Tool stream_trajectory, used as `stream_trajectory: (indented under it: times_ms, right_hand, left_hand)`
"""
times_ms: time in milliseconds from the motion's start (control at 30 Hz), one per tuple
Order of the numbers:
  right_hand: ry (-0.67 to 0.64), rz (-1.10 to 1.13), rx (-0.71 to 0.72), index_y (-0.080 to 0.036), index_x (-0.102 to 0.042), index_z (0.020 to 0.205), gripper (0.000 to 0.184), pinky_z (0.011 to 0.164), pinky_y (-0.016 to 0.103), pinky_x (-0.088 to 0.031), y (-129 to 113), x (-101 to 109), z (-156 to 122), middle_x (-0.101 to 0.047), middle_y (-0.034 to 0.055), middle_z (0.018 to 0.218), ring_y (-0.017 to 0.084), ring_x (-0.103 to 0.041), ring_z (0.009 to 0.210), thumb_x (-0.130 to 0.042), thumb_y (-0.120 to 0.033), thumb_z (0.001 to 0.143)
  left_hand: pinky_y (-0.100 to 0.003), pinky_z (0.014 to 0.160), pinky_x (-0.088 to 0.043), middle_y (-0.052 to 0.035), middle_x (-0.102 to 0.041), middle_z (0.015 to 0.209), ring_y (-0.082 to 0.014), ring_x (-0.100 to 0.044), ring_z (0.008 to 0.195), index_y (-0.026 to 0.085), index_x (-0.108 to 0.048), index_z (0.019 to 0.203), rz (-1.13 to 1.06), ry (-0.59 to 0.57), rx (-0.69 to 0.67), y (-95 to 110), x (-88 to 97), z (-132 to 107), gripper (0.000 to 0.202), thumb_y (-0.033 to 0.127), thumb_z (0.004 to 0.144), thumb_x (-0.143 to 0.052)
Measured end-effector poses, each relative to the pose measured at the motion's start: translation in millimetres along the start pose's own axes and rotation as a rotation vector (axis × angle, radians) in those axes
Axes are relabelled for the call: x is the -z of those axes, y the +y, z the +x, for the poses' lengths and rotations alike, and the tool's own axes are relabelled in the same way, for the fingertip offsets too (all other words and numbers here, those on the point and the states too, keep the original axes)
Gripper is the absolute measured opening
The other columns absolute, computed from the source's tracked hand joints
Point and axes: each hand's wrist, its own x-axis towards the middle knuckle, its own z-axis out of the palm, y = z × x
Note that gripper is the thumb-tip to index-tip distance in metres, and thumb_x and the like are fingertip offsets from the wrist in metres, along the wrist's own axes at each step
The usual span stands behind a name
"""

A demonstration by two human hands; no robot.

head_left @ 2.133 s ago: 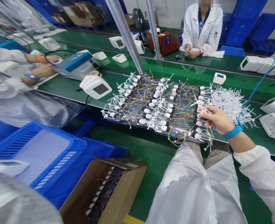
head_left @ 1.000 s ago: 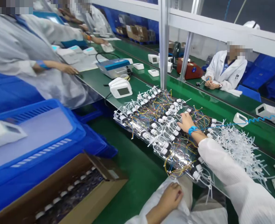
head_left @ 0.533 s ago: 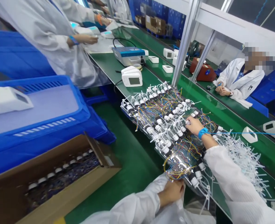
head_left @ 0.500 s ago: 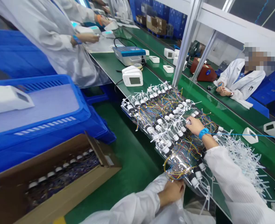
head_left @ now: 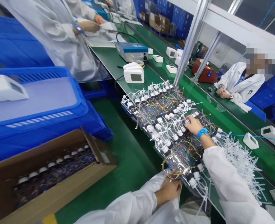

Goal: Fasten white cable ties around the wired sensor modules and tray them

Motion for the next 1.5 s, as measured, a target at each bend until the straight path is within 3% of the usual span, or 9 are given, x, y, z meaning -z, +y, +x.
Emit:
stream_trajectory:
  times_ms: [133,367,567,733,1133,1233,1333,1400,1500]
  right_hand:
    - [-0.021,0.058,0.006,-0.022,-0.070,0.137,0.046,0.089,0.033,-0.055,6.4,-1.0,0.5,-0.078,0.0031,0.098,0.023,-0.072,0.087,-0.076,-0.030,0.092]
    - [-0.032,0.151,0.026,-0.024,-0.072,0.125,0.043,0.086,0.029,-0.054,11.0,-9.1,3.9,-0.075,-0.0039,0.093,0.018,-0.068,0.084,-0.080,-0.027,0.083]
    - [-0.044,0.160,0.044,-0.021,-0.077,0.110,0.030,0.091,0.031,-0.057,18.2,1.1,5.3,-0.081,0.0006,0.099,0.019,-0.073,0.092,-0.085,-0.023,0.082]
    - [-0.018,0.129,0.040,-0.020,-0.080,0.111,0.028,0.092,0.031,-0.057,17.4,7.6,5.6,-0.084,0.0028,0.100,0.018,-0.077,0.092,-0.084,-0.016,0.084]
    - [0.077,-0.030,0.074,-0.023,-0.090,0.104,0.017,0.100,0.036,-0.058,35.1,44.4,13.2,-0.087,0.0062,0.104,0.026,-0.079,0.102,-0.075,-0.021,0.097]
    - [0.057,-0.045,0.137,-0.024,-0.088,0.120,0.027,0.106,0.036,-0.057,32.1,36.6,15.9,-0.085,0.0086,0.122,0.025,-0.078,0.108,-0.075,-0.018,0.097]
    - [0.063,-0.045,0.157,-0.023,-0.077,0.146,0.053,0.111,0.037,-0.055,28.6,24.6,21.3,-0.081,0.0113,0.134,0.026,-0.076,0.116,-0.077,-0.013,0.093]
    - [0.057,-0.037,0.146,-0.022,-0.075,0.147,0.056,0.107,0.037,-0.055,27.7,18.0,25.4,-0.084,0.0097,0.123,0.026,-0.076,0.112,-0.078,-0.013,0.092]
    - [0.050,-0.012,0.126,-0.022,-0.085,0.119,0.028,0.097,0.033,-0.054,28.7,14.4,29.8,-0.085,0.0064,0.100,0.024,-0.076,0.100,-0.078,-0.018,0.093]
  left_hand:
    - [-0.047,0.095,-0.061,-0.0118,-0.083,0.100,-0.0365,-0.075,0.104,0.024,-0.084,0.102,0.032,0.012,0.002,0.1,-0.2,-0.6,0.023,0.031,0.094,-0.064]
    - [-0.046,0.097,-0.058,-0.0119,-0.084,0.113,-0.0356,-0.076,0.107,0.023,-0.084,0.111,0.060,-0.017,0.000,-0.1,-0.1,-1.8,0.027,0.030,0.101,-0.059]
    - [-0.045,0.098,-0.057,-0.0138,-0.084,0.111,-0.0344,-0.076,0.104,0.020,-0.083,0.111,0.045,-0.009,0.005,0.4,-0.6,-1.8,0.026,0.027,0.101,-0.060]
    - [-0.044,0.097,-0.056,-0.0130,-0.084,0.108,-0.0341,-0.075,0.103,0.021,-0.082,0.106,0.042,0.005,0.013,-1.6,-2.9,-0.6,0.022,0.027,0.100,-0.063]
    - [-0.045,0.104,-0.056,-0.0148,-0.085,0.110,-0.0340,-0.076,0.107,0.021,-0.082,0.107,0.009,0.052,-0.019,-11.5,-15.2,4.6,0.021,0.026,0.103,-0.063]
    - [-0.048,0.107,-0.055,-0.0156,-0.085,0.109,-0.0345,-0.077,0.107,0.020,-0.082,0.106,-0.002,0.063,-0.035,-16.2,-19.8,6.2,0.019,0.025,0.103,-0.064]
    - [-0.048,0.109,-0.056,-0.0148,-0.086,0.109,-0.0343,-0.078,0.109,0.021,-0.083,0.106,-0.007,0.075,-0.047,-20.2,-24.0,7.6,0.018,0.023,0.102,-0.065]
    - [-0.048,0.109,-0.057,-0.0139,-0.086,0.109,-0.0340,-0.078,0.110,0.022,-0.083,0.106,-0.013,0.088,-0.054,-21.9,-25.8,8.0,0.019,0.023,0.101,-0.065]
    - [-0.049,0.110,-0.057,-0.0139,-0.086,0.109,-0.0347,-0.078,0.111,0.023,-0.084,0.107,-0.025,0.112,-0.068,-23.4,-27.1,8.7,0.019,0.023,0.101,-0.065]
